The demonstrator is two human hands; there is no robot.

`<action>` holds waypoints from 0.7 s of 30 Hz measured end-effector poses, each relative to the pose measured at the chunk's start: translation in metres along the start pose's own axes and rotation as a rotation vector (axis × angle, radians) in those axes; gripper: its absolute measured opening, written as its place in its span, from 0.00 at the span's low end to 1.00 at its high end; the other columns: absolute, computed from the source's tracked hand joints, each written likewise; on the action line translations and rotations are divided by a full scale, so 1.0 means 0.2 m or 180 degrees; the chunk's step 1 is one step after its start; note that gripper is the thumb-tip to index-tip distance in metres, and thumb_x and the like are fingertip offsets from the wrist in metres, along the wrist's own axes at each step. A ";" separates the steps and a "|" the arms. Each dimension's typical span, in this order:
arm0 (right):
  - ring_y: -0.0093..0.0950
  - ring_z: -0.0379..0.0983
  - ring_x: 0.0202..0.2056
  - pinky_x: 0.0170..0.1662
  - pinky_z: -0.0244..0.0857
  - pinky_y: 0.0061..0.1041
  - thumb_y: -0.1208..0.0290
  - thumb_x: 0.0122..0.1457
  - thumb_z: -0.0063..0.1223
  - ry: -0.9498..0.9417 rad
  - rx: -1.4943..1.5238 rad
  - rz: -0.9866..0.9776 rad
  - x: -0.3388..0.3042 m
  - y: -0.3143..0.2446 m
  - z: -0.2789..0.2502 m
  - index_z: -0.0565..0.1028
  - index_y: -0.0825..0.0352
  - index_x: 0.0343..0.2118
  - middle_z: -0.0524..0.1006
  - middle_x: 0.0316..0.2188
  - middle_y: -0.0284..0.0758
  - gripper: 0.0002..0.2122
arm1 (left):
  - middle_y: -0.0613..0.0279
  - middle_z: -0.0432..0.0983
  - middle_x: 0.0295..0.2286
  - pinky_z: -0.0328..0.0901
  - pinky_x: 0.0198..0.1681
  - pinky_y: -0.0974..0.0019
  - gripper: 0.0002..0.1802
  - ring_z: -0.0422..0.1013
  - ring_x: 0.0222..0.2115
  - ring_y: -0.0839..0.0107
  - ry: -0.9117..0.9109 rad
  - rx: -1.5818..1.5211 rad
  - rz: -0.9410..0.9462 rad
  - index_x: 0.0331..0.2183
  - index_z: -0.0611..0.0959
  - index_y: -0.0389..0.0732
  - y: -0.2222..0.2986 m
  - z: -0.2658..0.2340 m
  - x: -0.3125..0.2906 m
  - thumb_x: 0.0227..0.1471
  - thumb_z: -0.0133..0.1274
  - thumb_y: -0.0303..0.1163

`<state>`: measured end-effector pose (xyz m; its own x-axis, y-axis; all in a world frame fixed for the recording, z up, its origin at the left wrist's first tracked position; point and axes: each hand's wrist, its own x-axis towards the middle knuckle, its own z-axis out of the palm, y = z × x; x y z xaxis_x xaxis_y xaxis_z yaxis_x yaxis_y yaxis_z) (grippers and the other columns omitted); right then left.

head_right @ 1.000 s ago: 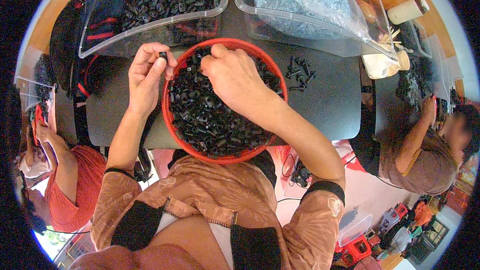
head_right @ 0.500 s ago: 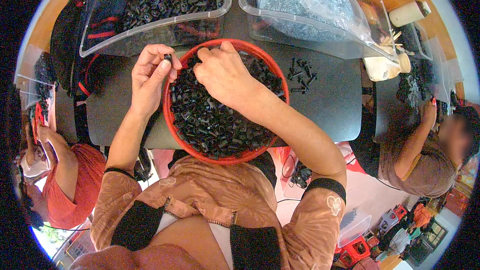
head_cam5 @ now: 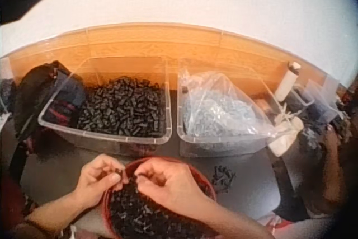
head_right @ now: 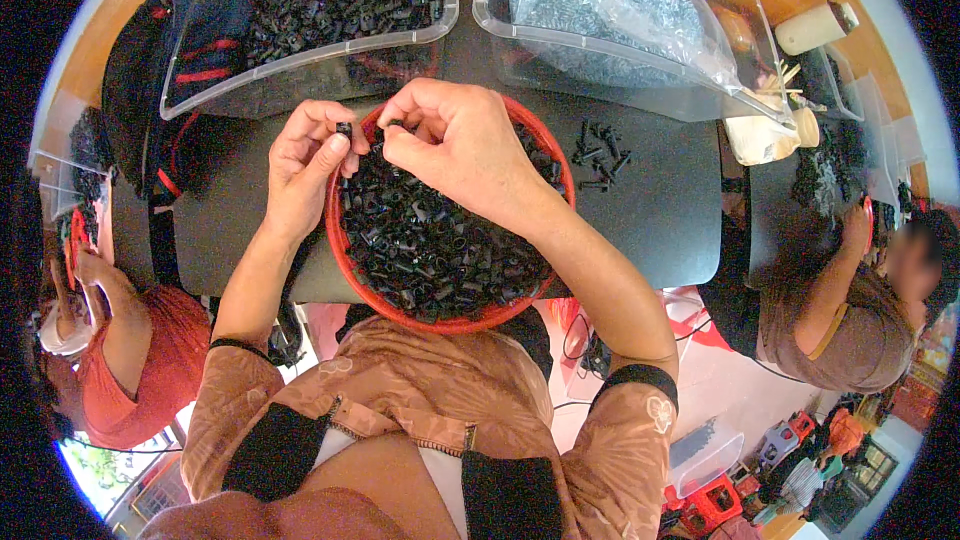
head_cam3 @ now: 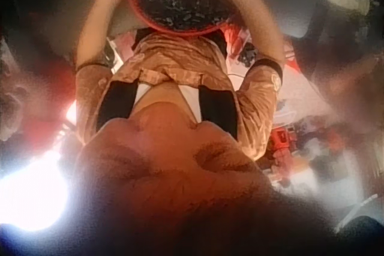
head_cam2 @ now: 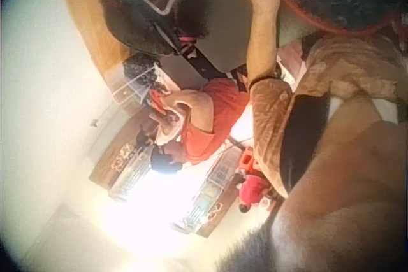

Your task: The person assembles plastic cord locks by hand, taking plastic components and springs from containers and fitting the pieces together.

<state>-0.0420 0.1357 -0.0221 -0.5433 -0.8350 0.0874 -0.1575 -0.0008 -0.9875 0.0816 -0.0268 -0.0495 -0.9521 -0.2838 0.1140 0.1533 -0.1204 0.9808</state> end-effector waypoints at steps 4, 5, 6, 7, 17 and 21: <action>0.11 0.65 0.21 0.24 0.60 0.14 0.77 0.56 0.52 -0.0160 0.0124 0.0172 0.03 -0.09 -0.01 0.77 0.68 0.39 0.74 0.23 0.25 0.08 | 0.65 0.74 0.29 0.62 0.30 0.79 0.11 0.66 0.26 0.83 -0.0009 0.0079 0.0075 0.41 0.73 0.38 0.00 0.00 0.00 0.55 0.51 0.29; 0.11 0.65 0.21 0.24 0.60 0.14 0.77 0.56 0.52 -0.0172 0.0120 0.0160 0.03 -0.08 -0.01 0.77 0.68 0.39 0.74 0.23 0.25 0.08 | 0.65 0.74 0.29 0.62 0.30 0.79 0.11 0.66 0.26 0.83 -0.0001 0.0032 0.0071 0.42 0.73 0.38 0.01 0.00 0.00 0.55 0.51 0.29; 0.12 0.66 0.22 0.25 0.61 0.14 0.78 0.56 0.51 -0.0135 -0.0095 -0.0103 0.04 -0.06 0.00 0.77 0.68 0.40 0.75 0.25 0.27 0.09 | 0.64 0.74 0.29 0.62 0.29 0.79 0.12 0.66 0.26 0.83 0.0008 -0.0015 0.0068 0.42 0.73 0.38 0.01 0.01 0.00 0.55 0.51 0.28; 0.13 0.66 0.23 0.26 0.62 0.14 0.78 0.57 0.50 -0.0096 -0.0305 -0.0364 0.04 -0.05 0.00 0.77 0.68 0.41 0.75 0.27 0.28 0.10 | 0.64 0.74 0.29 0.62 0.29 0.79 0.12 0.66 0.26 0.83 0.0020 -0.0009 0.0076 0.42 0.73 0.38 0.02 0.00 0.00 0.55 0.51 0.28; 0.29 0.74 0.24 0.29 0.67 0.26 0.83 0.54 0.47 -0.0216 -0.0057 -0.0467 0.06 -0.06 0.03 0.67 0.70 0.44 0.76 0.25 0.40 0.14 | 0.64 0.73 0.28 0.62 0.30 0.78 0.15 0.66 0.26 0.82 0.0009 -0.0064 -0.0060 0.45 0.68 0.39 0.02 0.01 0.00 0.56 0.49 0.27; 0.31 0.76 0.26 0.31 0.68 0.27 0.83 0.53 0.47 -0.0251 -0.0182 -0.0365 0.07 -0.09 0.03 0.66 0.71 0.46 0.76 0.25 0.41 0.15 | 0.64 0.73 0.29 0.62 0.32 0.77 0.14 0.67 0.28 0.81 -0.0037 -0.0067 -0.0103 0.44 0.67 0.38 0.02 0.00 0.00 0.56 0.48 0.27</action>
<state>-0.0411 0.1201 -0.0040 -0.4529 -0.8718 0.1864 -0.2628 -0.0692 -0.9624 0.0813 -0.0271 -0.0450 -0.9596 -0.2684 0.0844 0.1280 -0.1494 0.9805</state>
